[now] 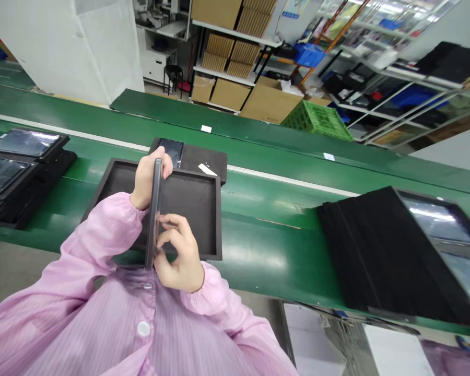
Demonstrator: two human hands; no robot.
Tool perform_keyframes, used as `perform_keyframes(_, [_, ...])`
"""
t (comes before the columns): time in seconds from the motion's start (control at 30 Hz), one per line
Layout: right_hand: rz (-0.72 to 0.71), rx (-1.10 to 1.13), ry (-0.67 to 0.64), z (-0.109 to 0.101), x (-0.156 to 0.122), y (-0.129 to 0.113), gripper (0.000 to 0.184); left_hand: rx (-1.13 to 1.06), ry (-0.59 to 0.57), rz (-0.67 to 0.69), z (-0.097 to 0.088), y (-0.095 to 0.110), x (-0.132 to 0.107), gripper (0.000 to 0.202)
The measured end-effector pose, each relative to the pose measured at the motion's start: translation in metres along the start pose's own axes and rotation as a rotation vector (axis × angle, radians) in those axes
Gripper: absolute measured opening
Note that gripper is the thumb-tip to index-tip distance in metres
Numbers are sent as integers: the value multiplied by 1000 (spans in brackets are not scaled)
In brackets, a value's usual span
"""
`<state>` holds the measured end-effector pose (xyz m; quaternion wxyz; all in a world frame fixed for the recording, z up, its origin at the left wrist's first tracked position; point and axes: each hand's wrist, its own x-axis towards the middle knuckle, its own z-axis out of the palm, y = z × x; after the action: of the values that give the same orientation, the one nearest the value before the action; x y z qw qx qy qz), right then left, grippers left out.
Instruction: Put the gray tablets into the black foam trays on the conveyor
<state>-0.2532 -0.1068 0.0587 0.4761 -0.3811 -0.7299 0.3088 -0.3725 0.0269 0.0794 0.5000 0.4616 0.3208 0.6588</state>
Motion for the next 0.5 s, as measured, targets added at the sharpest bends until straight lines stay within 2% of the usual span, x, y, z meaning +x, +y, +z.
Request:
perform_keyframes(0.1, [55, 49, 2, 0, -6, -1, 22, 57, 38, -19, -2, -11, -1, 69])
perform_keyframes(0.2, [88, 118, 0, -7, -8, 1, 12, 73, 61, -20, -4, -18, 1, 67])
perform_keyframes(0.23, [105, 163, -5, -10, -8, 5, 15, 75, 68, -18, -5, -18, 2, 67])
perform_keyframes(0.27, [146, 208, -33, -13, -8, 9, 26, 73, 80, -5, -7, -16, 2, 67])
perform_keyframes(0.33, [330, 239, -158, -17, -6, 23, 53, 63, 136, 91, -12, -11, 1, 69])
perform_keyframes(0.4, [607, 234, -295, -15, -4, 36, 69, 75, 226, 252, -19, -4, -5, 72])
perform_keyframes(0.43, [732, 256, -310, -13, -2, 42, 72, 115, 256, 312, -23, -3, -11, 74])
perform_keyframes(0.5, [871, 392, -181, -5, 0, 48, 69, 271, 282, 293, -32, -3, -29, 76])
